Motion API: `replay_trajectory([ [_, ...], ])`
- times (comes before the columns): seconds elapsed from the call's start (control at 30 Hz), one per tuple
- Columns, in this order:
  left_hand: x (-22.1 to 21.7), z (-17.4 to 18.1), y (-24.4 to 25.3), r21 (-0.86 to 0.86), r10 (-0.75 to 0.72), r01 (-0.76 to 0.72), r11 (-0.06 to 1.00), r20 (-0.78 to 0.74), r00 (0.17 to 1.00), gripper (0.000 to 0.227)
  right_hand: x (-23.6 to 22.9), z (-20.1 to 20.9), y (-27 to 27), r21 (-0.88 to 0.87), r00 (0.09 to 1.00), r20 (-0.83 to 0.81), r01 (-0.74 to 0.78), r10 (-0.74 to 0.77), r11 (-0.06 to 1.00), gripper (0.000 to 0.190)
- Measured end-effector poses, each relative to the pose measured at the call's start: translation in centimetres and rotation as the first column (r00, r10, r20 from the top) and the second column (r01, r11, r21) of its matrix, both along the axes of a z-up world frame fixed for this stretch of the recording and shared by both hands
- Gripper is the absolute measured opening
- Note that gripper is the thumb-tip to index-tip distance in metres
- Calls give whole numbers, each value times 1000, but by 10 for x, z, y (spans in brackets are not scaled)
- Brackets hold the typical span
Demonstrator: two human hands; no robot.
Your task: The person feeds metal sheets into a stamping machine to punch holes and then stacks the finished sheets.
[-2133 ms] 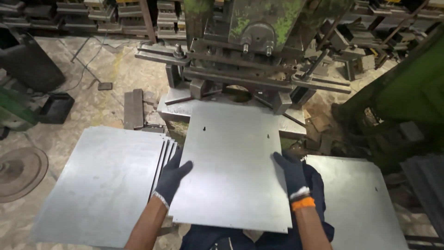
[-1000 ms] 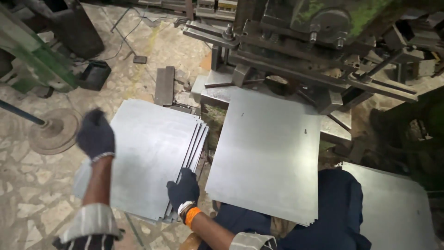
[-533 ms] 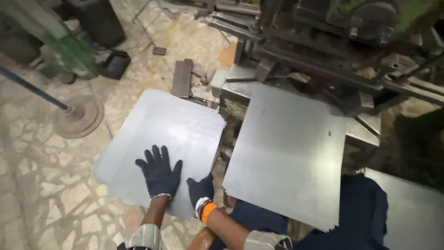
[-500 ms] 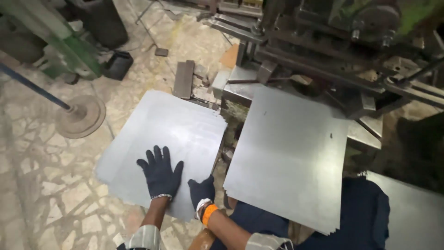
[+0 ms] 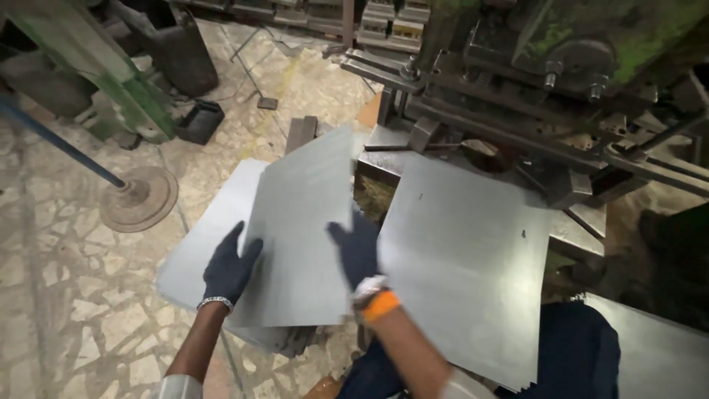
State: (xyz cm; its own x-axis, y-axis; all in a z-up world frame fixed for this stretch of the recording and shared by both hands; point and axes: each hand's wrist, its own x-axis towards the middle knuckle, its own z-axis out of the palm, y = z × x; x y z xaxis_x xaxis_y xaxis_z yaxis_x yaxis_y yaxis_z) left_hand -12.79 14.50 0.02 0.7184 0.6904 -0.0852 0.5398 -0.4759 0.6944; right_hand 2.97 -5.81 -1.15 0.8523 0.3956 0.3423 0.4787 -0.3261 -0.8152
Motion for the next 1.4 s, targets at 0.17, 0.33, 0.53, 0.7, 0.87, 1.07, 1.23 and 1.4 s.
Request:
replay_trajectory([
  [0.17, 19, -29, -6, -448, 42, 45, 893, 181, 983, 59, 3, 104, -122, 425, 794, -573, 73, 205, 902, 34],
  [0.33, 58, 17, -82, -754, -13, 292, 589, 352, 936, 52, 7, 115, -206, 362, 777, -629, 254, 34, 897, 37],
  [0.53, 106, 29, -128, -798, -19, 332, 503, 374, 927, 46, 20, 95, -266, 412, 708, -706, 431, -18, 803, 37],
  [0.7, 146, 20, -143, -748, -125, 394, 534, 391, 912, 42, 33, 101, -288, 378, 735, -666, 483, -131, 790, 37],
  [0.87, 199, 7, -151, -678, -205, 519, 521, 491, 847, 39, 66, 96, -313, 451, 768, -636, 454, -80, 769, 34],
  [1.07, 251, 4, -150, -533, -332, 618, 578, 539, 774, 38, 122, 71, -335, 450, 774, -629, 434, -68, 780, 33],
  [1.23, 312, -8, -133, -683, -210, 591, 429, 561, 801, 39, 160, 90, -323, 445, 775, -628, 430, -68, 786, 37],
  [1.4, 343, 18, -132, -440, -376, 615, 654, 517, 769, 38, 212, 77, -322, 499, 777, -629, 391, 12, 773, 41],
])
